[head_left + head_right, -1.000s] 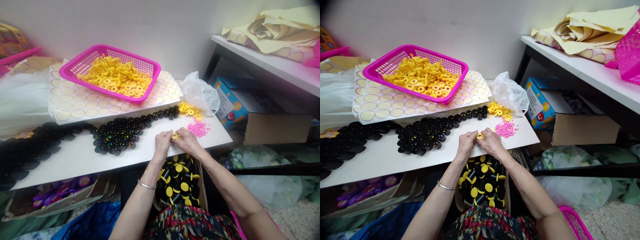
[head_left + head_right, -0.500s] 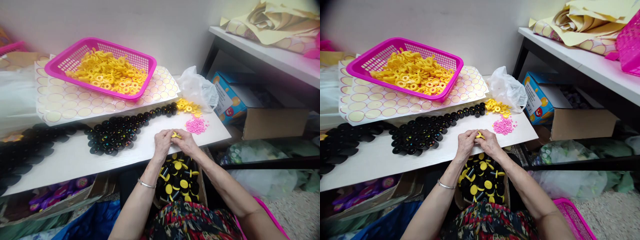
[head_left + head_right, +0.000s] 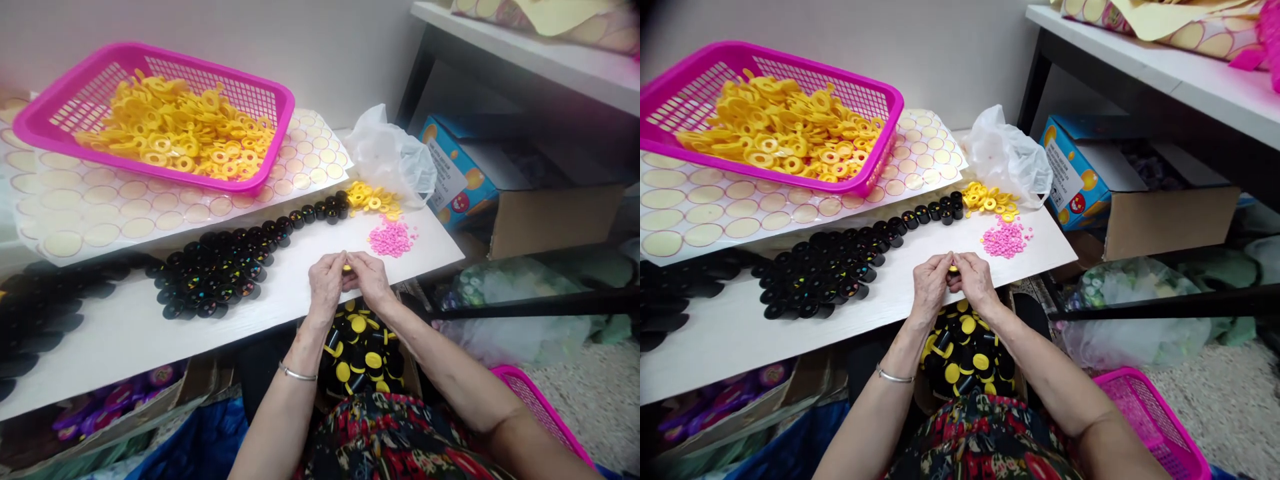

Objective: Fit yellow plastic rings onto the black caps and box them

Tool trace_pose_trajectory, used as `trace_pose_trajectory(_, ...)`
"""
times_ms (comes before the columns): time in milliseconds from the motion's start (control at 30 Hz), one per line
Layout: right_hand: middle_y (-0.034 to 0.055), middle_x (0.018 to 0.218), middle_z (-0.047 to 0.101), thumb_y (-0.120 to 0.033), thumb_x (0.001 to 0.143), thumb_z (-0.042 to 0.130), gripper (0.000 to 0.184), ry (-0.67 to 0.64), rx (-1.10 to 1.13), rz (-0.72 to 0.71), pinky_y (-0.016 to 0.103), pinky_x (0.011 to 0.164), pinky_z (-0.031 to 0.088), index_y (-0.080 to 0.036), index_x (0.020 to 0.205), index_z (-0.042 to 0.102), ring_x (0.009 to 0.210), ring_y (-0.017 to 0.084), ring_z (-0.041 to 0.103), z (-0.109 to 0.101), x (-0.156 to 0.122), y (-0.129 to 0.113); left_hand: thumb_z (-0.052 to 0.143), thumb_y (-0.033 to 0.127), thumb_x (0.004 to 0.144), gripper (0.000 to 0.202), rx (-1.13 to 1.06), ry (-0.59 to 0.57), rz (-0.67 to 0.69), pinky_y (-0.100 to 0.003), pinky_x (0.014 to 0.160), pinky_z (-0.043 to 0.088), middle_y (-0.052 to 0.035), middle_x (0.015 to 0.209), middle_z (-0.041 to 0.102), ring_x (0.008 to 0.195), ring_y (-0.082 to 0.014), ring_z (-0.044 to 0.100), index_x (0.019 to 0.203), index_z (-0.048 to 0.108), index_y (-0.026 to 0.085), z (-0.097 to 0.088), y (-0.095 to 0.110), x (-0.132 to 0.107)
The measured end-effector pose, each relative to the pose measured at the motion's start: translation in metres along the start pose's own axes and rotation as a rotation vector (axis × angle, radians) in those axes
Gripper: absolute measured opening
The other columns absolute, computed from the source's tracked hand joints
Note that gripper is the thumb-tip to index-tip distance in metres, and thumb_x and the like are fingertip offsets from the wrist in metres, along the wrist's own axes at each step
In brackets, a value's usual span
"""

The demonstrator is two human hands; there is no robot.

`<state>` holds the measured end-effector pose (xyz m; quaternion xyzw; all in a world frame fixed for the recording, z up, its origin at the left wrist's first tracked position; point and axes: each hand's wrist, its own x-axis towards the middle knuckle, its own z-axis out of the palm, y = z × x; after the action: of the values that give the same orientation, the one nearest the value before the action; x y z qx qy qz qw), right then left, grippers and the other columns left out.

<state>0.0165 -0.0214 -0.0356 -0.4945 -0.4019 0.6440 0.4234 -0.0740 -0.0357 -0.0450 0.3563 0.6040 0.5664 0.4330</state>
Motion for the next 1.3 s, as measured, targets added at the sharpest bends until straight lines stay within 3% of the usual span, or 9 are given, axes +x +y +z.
trace_pose_trajectory(133,-0.003,0.051,0.055,-0.043,0.069,0.063,0.03,0.038,0.052,0.043,0.023,0.035,0.048,-0.015,0.072,0.054,0.037,0.012,0.055,0.002,0.003,0.0,0.065,0.04,0.068,0.027,-0.024,0.051,-0.079,-0.021,0.051,0.039,0.0001,0.055,0.058,0.053,-0.0101,0.05,0.063,0.066,0.013,0.003,0.001,0.006)
trace_pose_trajectory(300,-0.0007,0.051,0.057,-0.037,0.066,0.064,0.025,0.047,0.062,0.119,0.022,0.033,0.046,-0.014,0.069,0.054,0.037,0.013,0.056,0.004,0.006,-0.005,0.065,0.032,0.068,0.019,0.0,0.053,-0.077,-0.021,0.049,0.039,0.0015,0.055,0.058,0.052,-0.0099,0.05,0.066,0.067,0.014,0.001,0.0,0.01)
trace_pose_trajectory(500,-0.0014,0.057,0.058,-0.041,0.07,0.063,0.029,-0.044,0.09,0.078,0.022,0.041,0.05,-0.014,0.08,0.059,0.043,0.011,0.058,0.0,0.004,-0.005,0.058,0.032,0.078,0.022,0.001,-0.097,0.14,-0.024,0.078,0.046,-0.005,0.089,0.065,0.085,-0.0148,0.058,0.086,0.07,0.016,-0.009,-0.001,0.001)
trace_pose_trajectory(633,-0.0016,0.063,0.061,-0.043,0.073,0.06,0.033,-0.087,0.104,0.021,0.022,0.044,0.051,-0.016,0.094,0.06,0.047,0.01,0.059,-0.002,0.002,-0.004,0.06,0.031,0.077,0.024,-0.085,-0.148,0.148,-0.025,0.083,0.045,-0.0057,0.097,0.063,0.094,-0.0161,0.057,0.094,0.07,0.017,-0.012,-0.004,-0.001)
trace_pose_trajectory(767,0.0,0.067,0.063,-0.039,0.07,0.064,0.031,-0.109,0.098,0.003,0.02,0.048,0.052,-0.014,0.088,0.063,0.052,0.01,0.06,-0.002,-0.001,-0.007,0.062,0.031,0.076,0.022,-0.127,-0.118,0.101,-0.025,0.079,0.046,-0.0051,0.093,0.064,0.09,-0.0154,0.058,0.089,0.07,0.017,-0.013,-0.008,0.001)
trace_pose_trajectory(900,0.0018,0.068,0.064,-0.032,0.069,0.065,0.026,-0.08,0.144,0.078,0.023,0.052,0.053,-0.013,0.086,0.065,0.054,0.011,0.061,0.001,-0.002,-0.012,0.062,0.034,0.075,0.023,-0.127,-0.098,0.07,-0.024,0.072,0.046,-0.0048,0.088,0.065,0.081,-0.0141,0.058,0.085,0.07,0.015,-0.013,-0.007,0.001)
trace_pose_trajectory(1000,0.002,0.058,0.063,-0.026,0.072,0.059,0.019,-0.044,0.125,0.132,0.021,0.046,0.051,-0.012,0.083,0.064,0.049,0.011,0.06,0.005,-0.001,-0.018,0.062,0.034,0.073,0.023,-0.139,-0.073,0.032,-0.022,0.065,0.045,-0.0044,0.085,0.065,0.073,-0.0117,0.058,0.082,0.069,0.014,-0.012,-0.004,0.001)
trace_pose_trajectory(1133,-0.0016,0.045,0.055,-0.019,0.073,0.053,0.012,-0.016,-0.009,0.1,0.017,0.034,0.042,-0.012,0.078,0.06,0.036,0.009,0.052,0.014,0.005,-0.023,0.063,0.034,0.071,0.023,-0.149,-0.017,-0.034,-0.018,0.05,0.038,-0.0012,0.069,0.062,0.054,-0.0066,0.05,0.077,0.067,0.012,-0.013,0.0,0.003)
trace_pose_trajectory(1300,-0.002,0.049,0.056,-0.027,0.075,0.054,0.016,-0.087,-0.012,0.086,0.014,0.033,0.039,-0.012,0.077,0.06,0.036,0.006,0.05,0.019,0.01,-0.016,0.064,0.032,0.067,0.023,-0.177,0.024,-0.108,-0.016,0.039,0.027,0.0047,0.049,0.05,0.041,-0.0038,0.038,0.075,0.062,0.011,-0.017,0.011,0.003)
